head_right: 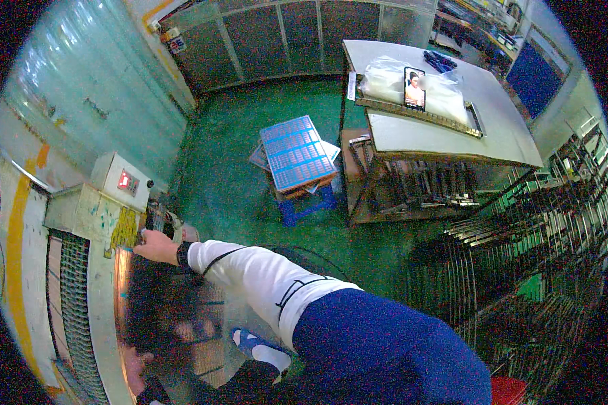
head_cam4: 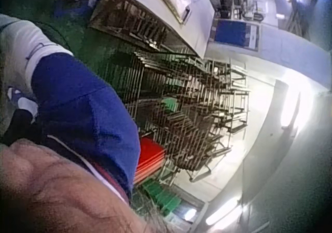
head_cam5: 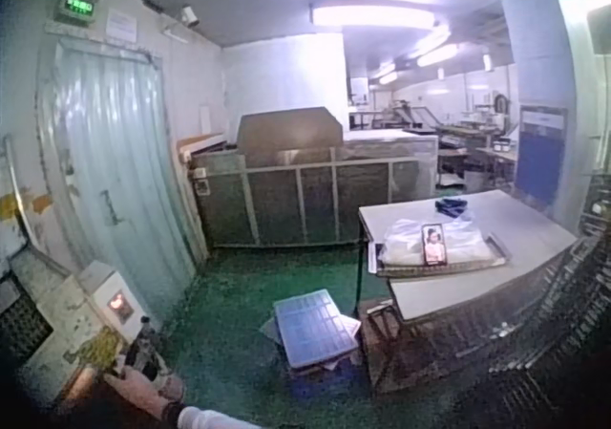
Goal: Manually feeding and organizing large patterned metal sheets into a processing machine.
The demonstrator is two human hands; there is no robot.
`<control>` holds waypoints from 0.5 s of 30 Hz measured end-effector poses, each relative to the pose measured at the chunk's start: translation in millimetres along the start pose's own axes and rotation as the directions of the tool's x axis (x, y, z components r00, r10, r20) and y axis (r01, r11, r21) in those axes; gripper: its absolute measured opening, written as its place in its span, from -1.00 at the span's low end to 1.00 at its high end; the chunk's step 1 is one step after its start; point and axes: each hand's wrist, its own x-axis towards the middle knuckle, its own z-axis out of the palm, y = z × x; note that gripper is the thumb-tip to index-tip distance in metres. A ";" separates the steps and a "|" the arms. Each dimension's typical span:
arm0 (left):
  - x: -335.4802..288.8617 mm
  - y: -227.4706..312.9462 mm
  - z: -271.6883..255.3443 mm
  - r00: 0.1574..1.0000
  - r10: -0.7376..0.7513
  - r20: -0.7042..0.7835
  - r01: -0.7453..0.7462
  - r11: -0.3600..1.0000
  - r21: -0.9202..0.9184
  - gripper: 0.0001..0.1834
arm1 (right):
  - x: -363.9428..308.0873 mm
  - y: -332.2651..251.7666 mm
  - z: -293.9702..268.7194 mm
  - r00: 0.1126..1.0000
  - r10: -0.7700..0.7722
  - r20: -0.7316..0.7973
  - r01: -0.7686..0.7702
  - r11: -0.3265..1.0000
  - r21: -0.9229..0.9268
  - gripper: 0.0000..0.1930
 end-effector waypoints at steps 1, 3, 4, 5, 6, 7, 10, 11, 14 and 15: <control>0.4 -8.0 -0.2 0.995 -0.027 0.094 0.035 0.995 -0.091 -0.66 | -0.8 0.7 -3.1 0.999 0.018 0.030 -0.018 1.000 0.000 -0.51; -5.1 -48.2 -2.4 0.991 -0.089 0.103 0.108 0.973 -0.205 -0.64 | -5.8 -1.3 0.1 0.997 0.027 0.078 -0.028 1.000 0.005 -0.50; -4.8 -54.6 -1.1 0.988 -0.103 0.113 0.128 0.962 -0.242 -0.63 | -8.2 4.0 -4.1 0.997 0.044 0.056 -0.047 0.998 0.040 -0.50; -6.2 -52.4 2.1 0.989 -0.111 0.100 0.137 0.944 -0.300 -0.64 | -11.2 11.1 -10.0 0.997 0.064 0.034 -0.066 0.995 0.074 -0.49; -5.1 -40.7 5.3 0.989 -0.111 0.097 0.137 0.934 -0.330 -0.65 | -17.0 22.0 -20.2 0.997 0.066 0.027 -0.068 0.995 0.071 -0.49; -5.2 -29.0 8.1 0.989 -0.113 0.095 0.140 0.923 -0.360 -0.66 | -27.1 36.1 -33.3 0.993 0.121 0.008 -0.121 0.989 0.089 -0.47; -21.5 -2.2 -19.4 0.997 -0.067 -0.049 0.063 0.995 -0.083 -0.74 | -81.8 39.1 -65.1 0.988 0.149 0.039 -0.152 0.983 0.106 -0.41; -6.7 14.6 -26.4 0.997 -0.077 0.011 0.077 0.986 -0.147 -0.72 | -84.8 93.8 -89.3 0.981 0.196 0.012 -0.193 0.976 -0.102 -0.39; -12.8 7.3 -51.6 0.988 -0.151 0.032 0.153 0.930 -0.334 -0.57 | -123.8 173.4 -127.8 0.934 0.353 0.062 -0.304 0.871 -0.387 -0.34; -17.7 -20.2 -65.1 0.984 -0.151 -0.095 0.102 0.913 -0.394 -0.63 | -138.8 183.9 -133.4 0.908 0.416 0.047 -0.363 0.839 -0.406 -0.36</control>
